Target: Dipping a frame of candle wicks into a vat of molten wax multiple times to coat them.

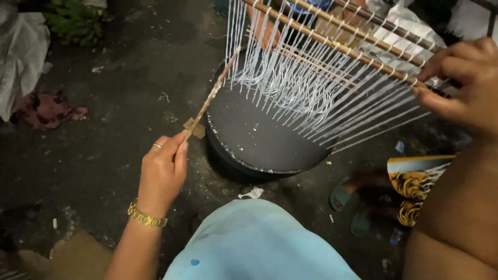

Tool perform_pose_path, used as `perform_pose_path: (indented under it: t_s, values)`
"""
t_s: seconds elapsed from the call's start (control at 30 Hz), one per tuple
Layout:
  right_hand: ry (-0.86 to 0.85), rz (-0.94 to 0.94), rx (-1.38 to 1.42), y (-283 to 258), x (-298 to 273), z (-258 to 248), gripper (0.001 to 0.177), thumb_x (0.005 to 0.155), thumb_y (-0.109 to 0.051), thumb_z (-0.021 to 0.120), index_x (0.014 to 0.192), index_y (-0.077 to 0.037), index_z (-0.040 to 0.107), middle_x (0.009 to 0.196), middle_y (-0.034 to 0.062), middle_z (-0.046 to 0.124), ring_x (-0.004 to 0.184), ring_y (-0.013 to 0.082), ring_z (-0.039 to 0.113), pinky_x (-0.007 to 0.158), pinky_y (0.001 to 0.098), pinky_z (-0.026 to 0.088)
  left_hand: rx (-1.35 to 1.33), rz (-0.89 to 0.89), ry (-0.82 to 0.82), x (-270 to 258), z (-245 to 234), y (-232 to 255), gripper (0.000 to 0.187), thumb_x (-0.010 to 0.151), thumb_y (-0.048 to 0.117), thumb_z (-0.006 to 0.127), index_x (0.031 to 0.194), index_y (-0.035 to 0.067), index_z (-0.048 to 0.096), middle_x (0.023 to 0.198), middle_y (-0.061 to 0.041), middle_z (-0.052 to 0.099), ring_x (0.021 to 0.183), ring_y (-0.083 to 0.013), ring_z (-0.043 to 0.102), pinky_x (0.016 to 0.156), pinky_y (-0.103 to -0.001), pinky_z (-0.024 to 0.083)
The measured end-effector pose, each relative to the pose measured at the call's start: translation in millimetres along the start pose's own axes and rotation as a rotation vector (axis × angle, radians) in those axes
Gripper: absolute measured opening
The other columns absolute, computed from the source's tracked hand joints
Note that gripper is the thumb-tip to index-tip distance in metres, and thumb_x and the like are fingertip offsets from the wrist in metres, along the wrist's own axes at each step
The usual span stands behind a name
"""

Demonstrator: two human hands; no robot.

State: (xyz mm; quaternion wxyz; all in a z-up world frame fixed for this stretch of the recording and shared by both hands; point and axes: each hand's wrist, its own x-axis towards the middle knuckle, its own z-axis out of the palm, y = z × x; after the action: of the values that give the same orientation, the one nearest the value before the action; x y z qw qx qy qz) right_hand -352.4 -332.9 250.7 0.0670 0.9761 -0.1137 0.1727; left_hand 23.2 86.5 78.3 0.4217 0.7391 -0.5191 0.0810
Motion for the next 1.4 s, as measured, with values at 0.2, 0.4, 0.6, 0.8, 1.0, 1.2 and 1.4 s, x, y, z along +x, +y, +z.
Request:
perform_pose_path:
  t_s: [0.2,0.4,0.6,0.8,1.0,1.2,1.4]
  values:
    - [-0.028,-0.004,0.008,-3,9,5,0.017,0.100,-0.024,0.078,0.102,-0.007,0.076,0.115,0.0084,0.072,0.114,0.0263,0.065,0.117,0.0454,0.037,0.057,-0.075,0.059,-1,-12,13,0.027,0.107,0.009,0.057,0.129,-0.001,0.071,0.099,-0.013,0.067,0.087,-0.0295,0.065,0.078,-0.042,0.054]
    - [-0.049,0.032,0.085,10,22,17,0.019,0.100,-0.026,0.079,0.105,-0.008,0.077,0.115,0.0088,0.067,0.114,0.0294,0.056,0.110,0.0446,0.039,0.024,-0.057,-0.051,-11,5,57,0.028,0.103,0.008,0.054,0.126,0.004,0.069,0.098,-0.013,0.068,0.079,-0.0317,0.066,0.071,-0.045,0.054]
    - [-0.008,-0.156,0.115,29,55,30,0.020,0.095,-0.024,0.083,0.105,-0.009,0.076,0.116,0.0086,0.070,0.118,0.0299,0.064,0.125,0.0478,0.040,0.130,-0.054,0.112,-12,17,76,0.027,0.105,0.006,0.058,0.128,-0.006,0.066,0.095,-0.015,0.067,0.087,-0.0296,0.063,0.073,-0.043,0.056]
    - [-0.011,-0.366,0.019,28,103,38,0.027,0.090,-0.028,0.083,0.105,-0.005,0.079,0.111,0.0119,0.072,0.112,0.0274,0.070,0.122,0.0465,0.046,0.249,-0.098,0.220,-12,22,84,0.027,0.104,0.003,0.061,0.129,-0.004,0.066,0.096,-0.015,0.063,0.083,-0.0328,0.063,0.072,-0.044,0.053]
    - [-0.034,-0.505,0.156,1,165,38,0.026,0.095,-0.019,0.081,0.100,0.005,0.073,0.116,0.0222,0.066,0.127,0.0366,0.072,0.103,0.0460,0.056,0.396,-0.352,0.168,-70,43,54,0.028,0.107,0.019,0.052,0.125,0.006,0.070,0.093,-0.012,0.063,0.070,-0.0375,0.064,0.059,-0.047,0.053]
    - [-0.142,-0.572,0.179,-21,216,60,0.028,0.092,-0.016,0.081,0.109,0.005,0.075,0.117,0.0200,0.069,0.118,0.0335,0.066,0.103,0.0441,0.053,0.270,-0.831,-0.069,-146,48,22,0.018,0.104,0.019,0.045,0.094,0.011,0.057,0.079,-0.012,0.052,0.063,-0.0416,0.055,0.054,-0.053,0.045]
    - [-0.069,-0.745,0.335,-57,272,114,0.054,0.099,-0.022,0.069,0.136,0.016,0.062,0.142,0.0292,0.048,0.129,0.0469,0.051,0.109,0.0632,0.049,0.389,-0.851,0.008,-214,31,-27,0.024,0.103,0.020,0.046,0.086,0.008,0.059,0.078,-0.013,0.056,0.060,-0.0371,0.059,0.050,-0.051,0.047]
